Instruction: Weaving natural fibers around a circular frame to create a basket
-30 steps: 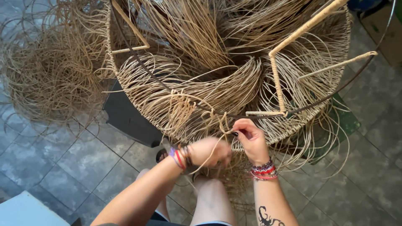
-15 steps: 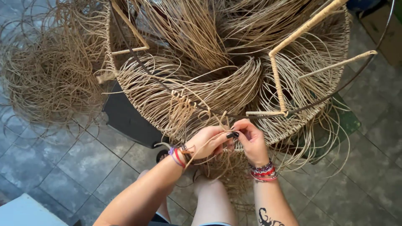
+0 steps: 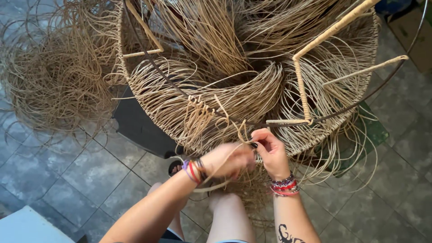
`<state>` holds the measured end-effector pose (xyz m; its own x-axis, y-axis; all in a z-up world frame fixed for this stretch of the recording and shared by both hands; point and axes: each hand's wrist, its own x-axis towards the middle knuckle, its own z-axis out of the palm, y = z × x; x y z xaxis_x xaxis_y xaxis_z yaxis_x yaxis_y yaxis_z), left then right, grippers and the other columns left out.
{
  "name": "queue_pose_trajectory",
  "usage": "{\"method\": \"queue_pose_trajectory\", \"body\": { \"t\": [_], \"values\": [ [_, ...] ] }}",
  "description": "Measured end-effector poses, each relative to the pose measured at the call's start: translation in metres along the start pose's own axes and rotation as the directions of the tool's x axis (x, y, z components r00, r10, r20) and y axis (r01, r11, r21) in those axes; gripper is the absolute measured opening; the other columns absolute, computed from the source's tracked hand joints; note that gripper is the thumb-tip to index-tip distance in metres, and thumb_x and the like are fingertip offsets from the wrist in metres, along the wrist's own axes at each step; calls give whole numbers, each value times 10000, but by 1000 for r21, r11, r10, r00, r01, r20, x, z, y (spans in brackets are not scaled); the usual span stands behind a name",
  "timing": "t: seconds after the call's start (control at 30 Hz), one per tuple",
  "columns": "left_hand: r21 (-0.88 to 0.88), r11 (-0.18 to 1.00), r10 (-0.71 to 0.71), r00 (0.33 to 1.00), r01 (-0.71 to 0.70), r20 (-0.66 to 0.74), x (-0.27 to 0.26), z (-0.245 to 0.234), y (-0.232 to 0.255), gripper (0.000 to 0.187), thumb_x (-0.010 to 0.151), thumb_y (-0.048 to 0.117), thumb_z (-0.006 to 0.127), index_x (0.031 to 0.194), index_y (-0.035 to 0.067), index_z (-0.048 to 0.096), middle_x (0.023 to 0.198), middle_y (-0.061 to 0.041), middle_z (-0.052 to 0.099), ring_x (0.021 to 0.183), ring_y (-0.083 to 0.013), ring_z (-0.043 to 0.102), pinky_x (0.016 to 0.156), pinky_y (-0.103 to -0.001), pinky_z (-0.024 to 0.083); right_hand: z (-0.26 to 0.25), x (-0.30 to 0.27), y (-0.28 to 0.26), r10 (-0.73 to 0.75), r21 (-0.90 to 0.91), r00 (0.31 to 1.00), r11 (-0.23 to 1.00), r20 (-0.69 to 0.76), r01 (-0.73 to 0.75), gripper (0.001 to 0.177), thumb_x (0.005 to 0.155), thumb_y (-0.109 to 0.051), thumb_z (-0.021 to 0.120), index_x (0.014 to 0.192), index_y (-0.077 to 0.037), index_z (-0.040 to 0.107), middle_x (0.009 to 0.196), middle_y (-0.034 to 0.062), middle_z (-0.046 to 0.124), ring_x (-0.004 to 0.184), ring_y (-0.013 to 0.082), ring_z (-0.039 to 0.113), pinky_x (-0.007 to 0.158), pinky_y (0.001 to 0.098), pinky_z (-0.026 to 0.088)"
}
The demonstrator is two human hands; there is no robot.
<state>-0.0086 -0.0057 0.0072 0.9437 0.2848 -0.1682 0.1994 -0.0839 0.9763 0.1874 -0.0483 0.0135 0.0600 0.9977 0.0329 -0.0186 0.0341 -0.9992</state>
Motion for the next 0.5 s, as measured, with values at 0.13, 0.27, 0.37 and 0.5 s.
{"method": "queue_pose_trajectory", "body": {
  "t": [0.13,0.27,0.37,0.5],
  "values": [
    [-131,990,38,997,-48,-73,-4,26,-24,243,1018,239,452,912,107,627,721,-60,694,572,-224,674,552,-333,551,1,-2,-3,-10,1,1000,1000,12,10,53,960,-60,677,951,-8,671,1018,115,635,1028,193,599,943,331,496],
    [184,980,-58,995,73,-81,-17,1,33,293,985,237,519,1125,17,654,885,-323,711,841,-551,678,768,-661,536,7,-5,-3,42,41,999,998,13,-42,53,964,-34,641,964,15,661,1021,151,672,976,202,625,905,337,516],
    [-42,990,-138,932,131,-335,-15,-7,26,251,1017,380,523,1173,195,593,849,-11,777,874,-311,742,785,-479,581,11,-2,-13,47,51,998,998,29,-48,62,978,-56,636,965,4,644,1010,148,679,934,192,638,861,329,527],
    [351,900,55,733,258,-678,-28,0,44,341,996,417,530,1256,197,547,950,-43,706,881,-288,718,719,-421,577,11,-11,-4,93,44,995,995,34,-94,28,975,-15,606,970,13,607,892,125,648,773,154,618,756,324,544]
  ]
}}
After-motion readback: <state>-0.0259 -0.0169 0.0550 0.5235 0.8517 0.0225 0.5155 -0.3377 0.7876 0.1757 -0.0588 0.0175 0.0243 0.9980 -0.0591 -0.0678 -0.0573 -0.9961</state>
